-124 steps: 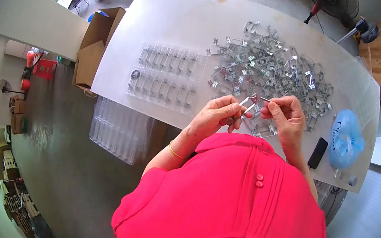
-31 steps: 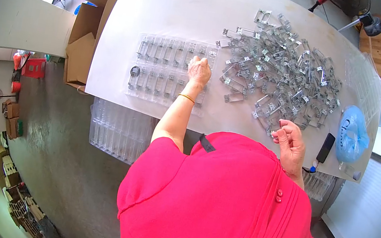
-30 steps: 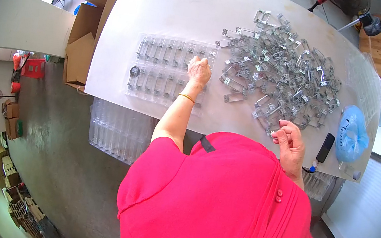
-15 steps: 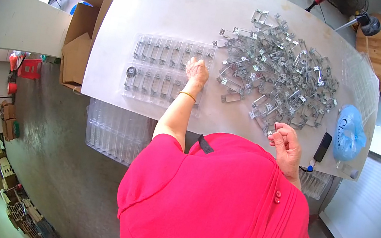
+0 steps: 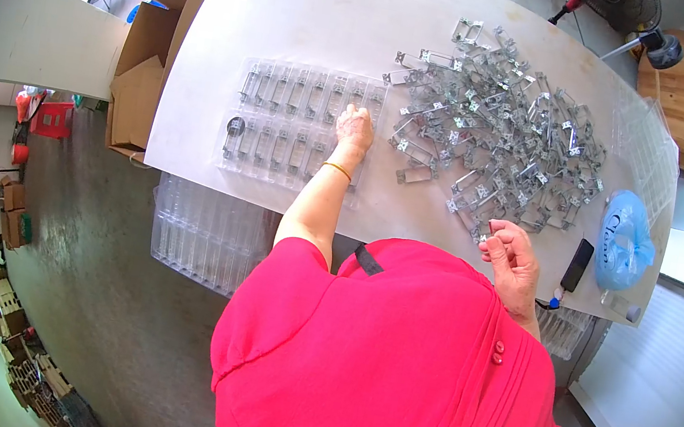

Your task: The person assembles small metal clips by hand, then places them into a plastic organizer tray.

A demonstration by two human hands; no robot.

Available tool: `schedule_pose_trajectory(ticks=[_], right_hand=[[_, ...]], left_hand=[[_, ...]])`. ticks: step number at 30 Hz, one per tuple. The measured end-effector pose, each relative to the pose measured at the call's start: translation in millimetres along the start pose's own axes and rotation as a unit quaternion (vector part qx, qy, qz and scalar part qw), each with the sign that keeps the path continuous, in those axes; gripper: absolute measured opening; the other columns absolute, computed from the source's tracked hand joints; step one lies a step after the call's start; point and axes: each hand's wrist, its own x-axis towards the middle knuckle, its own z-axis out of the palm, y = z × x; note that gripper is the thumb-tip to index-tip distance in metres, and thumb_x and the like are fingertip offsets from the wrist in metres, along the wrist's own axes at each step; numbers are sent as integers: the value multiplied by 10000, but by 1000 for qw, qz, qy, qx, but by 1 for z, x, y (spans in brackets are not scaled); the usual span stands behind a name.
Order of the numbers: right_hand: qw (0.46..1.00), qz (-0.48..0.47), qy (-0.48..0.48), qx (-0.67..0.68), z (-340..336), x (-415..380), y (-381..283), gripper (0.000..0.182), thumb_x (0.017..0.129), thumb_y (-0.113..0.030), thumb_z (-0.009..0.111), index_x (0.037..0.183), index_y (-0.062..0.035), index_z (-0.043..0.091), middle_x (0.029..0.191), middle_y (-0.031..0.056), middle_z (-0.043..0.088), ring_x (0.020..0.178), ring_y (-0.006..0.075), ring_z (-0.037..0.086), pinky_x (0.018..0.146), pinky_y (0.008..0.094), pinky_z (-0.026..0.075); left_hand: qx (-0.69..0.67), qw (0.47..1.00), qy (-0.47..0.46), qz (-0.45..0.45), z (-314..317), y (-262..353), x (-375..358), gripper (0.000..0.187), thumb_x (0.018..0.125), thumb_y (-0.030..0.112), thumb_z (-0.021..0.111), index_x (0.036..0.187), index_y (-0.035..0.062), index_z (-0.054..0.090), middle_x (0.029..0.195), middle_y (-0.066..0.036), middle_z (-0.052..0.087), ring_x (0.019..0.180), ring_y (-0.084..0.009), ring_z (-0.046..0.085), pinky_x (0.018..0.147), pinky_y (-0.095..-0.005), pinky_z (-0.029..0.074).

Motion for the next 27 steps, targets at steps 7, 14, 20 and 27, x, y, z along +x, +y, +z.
schedule_pose_trajectory(ticks=[7,14,20,27], right_hand=[[1000,0,-6,1,0,-4,2,80,998,-117,627,991,-38,640,1236,95,577,835,64,613,749,238,531],[1000,-8,-6,18,1,-11,8,104,1024,-142,594,1031,-43,625,1169,80,615,862,94,644,746,257,535],[997,60,-8,54,4,-21,-3,85,1033,-125,573,1041,-43,593,830,31,651,699,84,609,659,240,525],[992,75,-64,78,0,-20,-7,105,1049,-116,518,1102,-26,503,780,66,650,648,102,610,608,245,512]], left_hand=[[-5,1000,0,13,-2,0,-1,164,847,170,688,963,56,670,1111,-188,608,1007,-345,668,861,-422,553],[-20,1000,0,5,-15,2,-5,204,882,181,645,1039,51,639,1144,-192,598,1029,-367,663,871,-455,548],[-88,990,49,-97,-35,-24,-13,231,931,236,574,1074,57,601,1144,-197,615,1025,-392,652,862,-479,542],[-143,963,121,-192,-69,-65,-66,198,967,281,554,1033,108,623,911,-209,720,882,-414,698,766,-513,536]])
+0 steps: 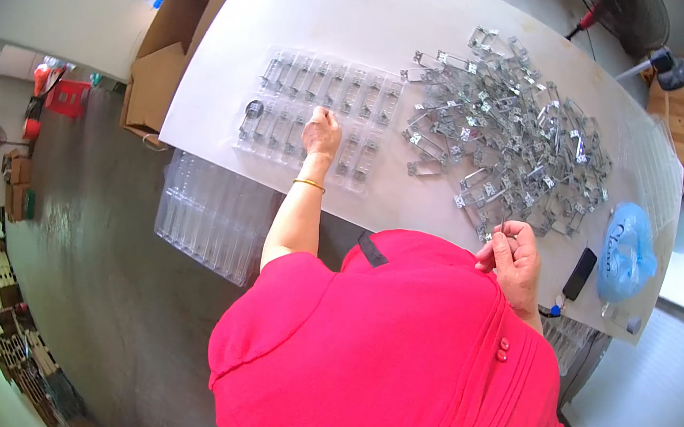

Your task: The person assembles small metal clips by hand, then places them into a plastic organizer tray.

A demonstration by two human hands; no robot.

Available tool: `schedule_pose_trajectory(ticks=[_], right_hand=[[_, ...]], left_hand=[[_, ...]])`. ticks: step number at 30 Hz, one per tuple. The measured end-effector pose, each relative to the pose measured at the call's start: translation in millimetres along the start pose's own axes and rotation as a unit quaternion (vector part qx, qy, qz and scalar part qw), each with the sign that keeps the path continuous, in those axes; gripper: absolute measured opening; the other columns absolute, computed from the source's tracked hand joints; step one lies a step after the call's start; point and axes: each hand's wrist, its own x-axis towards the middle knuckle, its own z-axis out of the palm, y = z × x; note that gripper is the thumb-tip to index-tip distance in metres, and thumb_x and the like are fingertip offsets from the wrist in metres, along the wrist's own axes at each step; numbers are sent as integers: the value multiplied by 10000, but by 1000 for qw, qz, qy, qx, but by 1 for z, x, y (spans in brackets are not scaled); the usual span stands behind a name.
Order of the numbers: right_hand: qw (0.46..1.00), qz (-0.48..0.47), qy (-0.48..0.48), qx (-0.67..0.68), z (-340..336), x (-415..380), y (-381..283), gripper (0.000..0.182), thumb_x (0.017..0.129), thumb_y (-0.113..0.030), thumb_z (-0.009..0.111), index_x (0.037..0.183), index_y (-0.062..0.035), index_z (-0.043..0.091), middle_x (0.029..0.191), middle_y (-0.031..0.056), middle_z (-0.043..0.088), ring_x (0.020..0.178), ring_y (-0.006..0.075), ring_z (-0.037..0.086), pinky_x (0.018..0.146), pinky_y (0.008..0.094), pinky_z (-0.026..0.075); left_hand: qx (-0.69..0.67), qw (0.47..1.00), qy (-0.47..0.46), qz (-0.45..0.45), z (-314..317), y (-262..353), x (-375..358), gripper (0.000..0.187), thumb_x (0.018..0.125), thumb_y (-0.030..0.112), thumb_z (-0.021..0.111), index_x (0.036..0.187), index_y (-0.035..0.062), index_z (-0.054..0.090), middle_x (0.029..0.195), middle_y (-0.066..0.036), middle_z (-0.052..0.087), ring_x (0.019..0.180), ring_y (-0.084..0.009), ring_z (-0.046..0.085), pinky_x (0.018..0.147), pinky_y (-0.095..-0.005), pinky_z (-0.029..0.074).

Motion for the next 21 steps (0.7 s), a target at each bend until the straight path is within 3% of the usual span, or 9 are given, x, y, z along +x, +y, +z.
schedule_pose_trajectory(ticks=[7,12,16,20,21], right_hand=[[997,9,-76,-5,-12,4,-6,105,1033,-110,539,1069,-34,477,805,88,671,656,109,624,602,249,518],[988,17,-150,-29,-26,0,1,128,1033,-150,554,1028,-66,458,823,87,682,628,99,618,572,242,511],[976,3,-212,-51,-34,-4,8,88,1008,-82,583,1006,-38,507,848,72,684,697,92,627,618,241,517],[954,0,-294,-62,-38,-9,11,95,998,-73,605,991,-17,529,851,46,670,721,68,607,639,238,505],[949,1,-308,-62,-38,-9,14,95,998,-73,605,991,-17,529,851,46,670,721,68,607,639,238,505]], left_hand=[[-46,993,91,-57,-32,-60,-79,212,947,289,577,969,91,652,854,-205,714,838,-417,694,732,-503,541],[-47,971,171,-162,-45,-116,-164,231,930,281,579,895,66,657,842,-203,711,814,-412,691,730,-492,541],[-42,948,192,-250,-27,-162,-258,232,879,243,609,854,20,667,836,-226,703,811,-406,693,754,-475,542],[-19,914,17,-404,1,-177,-360,227,813,197,600,897,27,723,940,-253,712,927,-386,707,840,-466,540],[-30,912,-12,-408,8,-171,-385,240,801,195,598,903,21,729,950,-253,713,947,-381,707,857,-461,539]])
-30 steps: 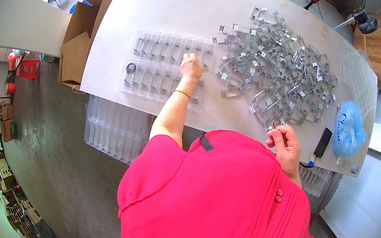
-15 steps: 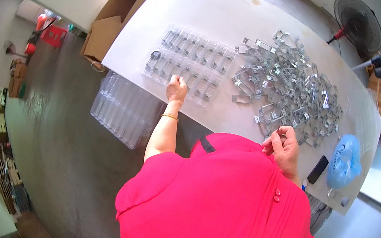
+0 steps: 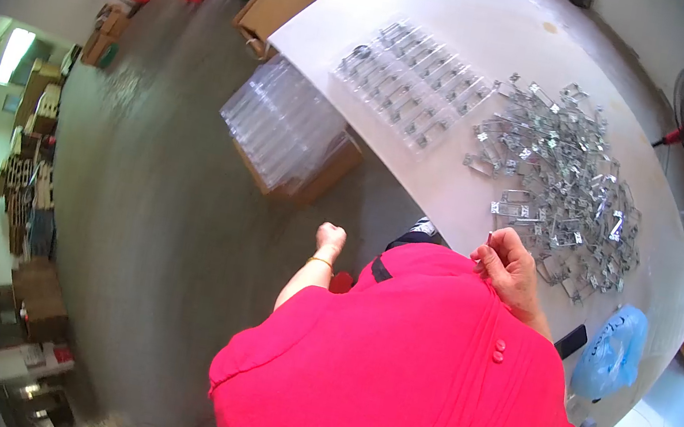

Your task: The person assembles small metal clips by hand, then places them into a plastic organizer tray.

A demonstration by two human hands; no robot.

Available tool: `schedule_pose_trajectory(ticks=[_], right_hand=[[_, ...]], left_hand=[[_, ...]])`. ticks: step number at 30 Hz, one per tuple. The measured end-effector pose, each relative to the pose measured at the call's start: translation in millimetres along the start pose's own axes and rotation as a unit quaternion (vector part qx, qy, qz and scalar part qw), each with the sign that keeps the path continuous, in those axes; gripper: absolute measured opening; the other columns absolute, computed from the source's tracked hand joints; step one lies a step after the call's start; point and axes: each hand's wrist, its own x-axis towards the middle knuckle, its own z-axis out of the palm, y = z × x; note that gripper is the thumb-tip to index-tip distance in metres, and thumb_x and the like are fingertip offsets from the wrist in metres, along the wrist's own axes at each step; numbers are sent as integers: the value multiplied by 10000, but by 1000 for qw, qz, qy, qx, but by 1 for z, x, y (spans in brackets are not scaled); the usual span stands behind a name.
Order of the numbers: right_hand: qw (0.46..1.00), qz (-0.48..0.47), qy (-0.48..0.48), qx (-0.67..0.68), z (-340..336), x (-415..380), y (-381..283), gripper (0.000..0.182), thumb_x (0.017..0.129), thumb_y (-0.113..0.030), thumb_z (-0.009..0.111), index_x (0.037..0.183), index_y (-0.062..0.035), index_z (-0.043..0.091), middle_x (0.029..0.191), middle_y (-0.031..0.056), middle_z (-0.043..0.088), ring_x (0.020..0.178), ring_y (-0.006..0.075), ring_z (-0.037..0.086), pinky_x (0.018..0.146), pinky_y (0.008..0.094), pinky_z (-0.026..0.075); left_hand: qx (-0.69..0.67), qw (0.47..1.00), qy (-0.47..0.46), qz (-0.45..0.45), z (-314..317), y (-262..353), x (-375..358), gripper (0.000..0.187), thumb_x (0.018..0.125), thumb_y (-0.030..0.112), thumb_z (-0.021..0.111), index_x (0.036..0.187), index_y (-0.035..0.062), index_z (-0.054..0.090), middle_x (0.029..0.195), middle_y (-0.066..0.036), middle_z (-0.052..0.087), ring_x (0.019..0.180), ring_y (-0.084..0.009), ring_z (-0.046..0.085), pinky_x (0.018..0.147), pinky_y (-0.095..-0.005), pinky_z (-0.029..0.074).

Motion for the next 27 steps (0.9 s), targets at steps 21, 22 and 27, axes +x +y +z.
schedule_pose_trajectory(ticks=[21,22,27], right_hand=[[940,-25,-192,-282,28,2,-4,185,903,-150,700,952,-10,590,719,109,578,654,158,543,622,324,458],[947,-18,-172,-271,29,4,-4,182,908,-151,697,947,-9,588,710,87,557,647,138,509,608,313,441],[966,-4,-133,-220,50,39,-4,175,919,-145,696,937,-8,589,704,31,535,650,89,466,595,282,420]], left_hand=[[21,990,-133,-49,32,-68,-45,140,833,165,630,849,53,711,743,-128,712,676,-261,705,628,-414,561],[8,994,-95,-47,24,-66,-28,163,846,176,603,872,75,728,862,-162,720,812,-314,705,740,-430,559],[-96,992,72,-39,-31,-44,75,187,885,189,546,857,77,693,931,-213,713,918,-392,692,828,-473,549]])
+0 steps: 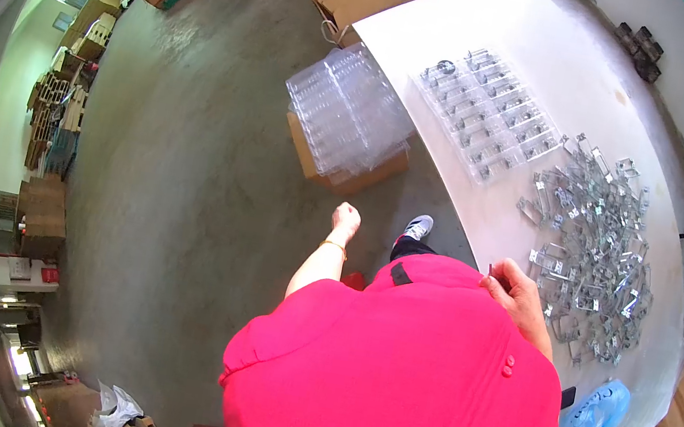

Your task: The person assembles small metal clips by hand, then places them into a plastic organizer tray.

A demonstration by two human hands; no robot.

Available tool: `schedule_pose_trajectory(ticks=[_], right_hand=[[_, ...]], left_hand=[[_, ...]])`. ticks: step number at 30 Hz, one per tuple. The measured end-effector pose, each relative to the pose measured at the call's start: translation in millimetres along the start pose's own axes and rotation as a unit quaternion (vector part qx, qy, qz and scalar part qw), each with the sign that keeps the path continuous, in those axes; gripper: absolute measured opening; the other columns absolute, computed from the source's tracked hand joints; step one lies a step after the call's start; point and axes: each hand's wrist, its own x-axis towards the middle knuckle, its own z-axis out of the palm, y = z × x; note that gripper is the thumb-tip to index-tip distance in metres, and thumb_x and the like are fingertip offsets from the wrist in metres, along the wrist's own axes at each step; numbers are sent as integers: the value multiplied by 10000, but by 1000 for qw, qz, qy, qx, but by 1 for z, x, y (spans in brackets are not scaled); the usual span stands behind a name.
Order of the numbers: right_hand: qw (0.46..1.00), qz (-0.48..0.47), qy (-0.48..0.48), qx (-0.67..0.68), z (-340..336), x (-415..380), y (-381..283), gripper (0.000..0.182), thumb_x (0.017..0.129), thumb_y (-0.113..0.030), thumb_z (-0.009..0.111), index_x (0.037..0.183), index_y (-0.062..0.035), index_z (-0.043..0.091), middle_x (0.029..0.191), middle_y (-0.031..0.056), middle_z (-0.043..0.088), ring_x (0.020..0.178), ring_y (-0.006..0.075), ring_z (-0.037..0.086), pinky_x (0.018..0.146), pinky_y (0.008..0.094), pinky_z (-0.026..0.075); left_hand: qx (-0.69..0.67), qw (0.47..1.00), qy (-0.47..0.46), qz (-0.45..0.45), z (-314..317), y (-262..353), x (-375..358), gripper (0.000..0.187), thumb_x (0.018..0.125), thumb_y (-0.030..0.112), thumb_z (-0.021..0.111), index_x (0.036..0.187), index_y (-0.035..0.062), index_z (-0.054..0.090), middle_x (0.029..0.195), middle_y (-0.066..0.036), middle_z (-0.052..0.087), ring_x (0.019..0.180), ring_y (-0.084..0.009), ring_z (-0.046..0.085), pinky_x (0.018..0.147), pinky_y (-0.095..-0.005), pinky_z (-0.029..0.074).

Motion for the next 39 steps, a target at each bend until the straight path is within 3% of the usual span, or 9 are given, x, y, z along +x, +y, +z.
schedule_pose_trajectory(ticks=[2,4,8,12,16,18,26,30,39], right_hand=[[1000,12,22,7,6,23,-14,156,929,-123,696,934,-12,586,710,-4,524,662,62,454,596,255,412],[999,25,27,13,13,45,-31,137,935,-93,692,927,-17,580,712,-23,520,669,43,444,594,236,401],[997,30,57,51,26,89,-42,137,944,-84,688,918,-21,569,716,-36,513,677,33,439,590,228,390],[990,83,88,68,41,121,-72,143,945,-77,689,913,-19,562,721,-43,506,680,33,433,599,225,387],[984,108,117,83,52,138,-82,141,944,-80,685,907,-21,563,721,-46,501,680,33,427,594,228,375],[979,132,137,79,55,140,-91,145,941,-86,685,899,-24,561,721,-46,495,678,33,425,592,230,372],[974,149,169,39,63,152,-101,156,930,-122,682,883,-31,564,713,-26,496,679,56,442,599,250,390],[980,130,154,-7,65,155,-107,141,918,-138,681,909,-32,587,715,37,567,680,106,521,636,294,447],[994,46,96,16,59,154,-94,138,917,-131,675,940,-14,607,748,75,627,711,129,579,673,310,483]], left_hand=[[19,994,69,78,-30,31,32,177,890,179,544,876,70,682,933,-222,709,921,-401,685,815,-478,544],[21,993,87,73,-56,62,70,166,891,166,542,884,59,668,922,-225,705,900,-407,680,798,-491,538],[44,984,102,136,-73,90,173,121,869,113,553,929,62,645,1052,-191,662,1059,-387,628,890,-477,499],[101,987,58,111,-99,152,216,237,857,101,570,1088,78,617,1200,-166,610,1178,-363,572,979,-459,477],[204,966,44,150,-90,169,252,378,850,98,590,1227,78,560,1294,-148,571,1247,-352,528,1047,-454,459],[271,956,2,115,-91,177,262,425,850,112,627,1267,91,543,1328,-156,557,1295,-330,503,1065,-466,444],[439,883,-45,160,-87,173,290,296,954,212,560,1243,149,578,1229,-99,640,1171,-305,625,999,-487,464],[446,874,-45,188,-94,175,294,245,963,214,549,1199,162,594,1182,-85,663,1113,-292,655,961,-479,483],[462,855,62,228,-157,156,285,180,952,213,541,1106,152,611,1081,-97,700,1053,-299,678,906,-466,506]])
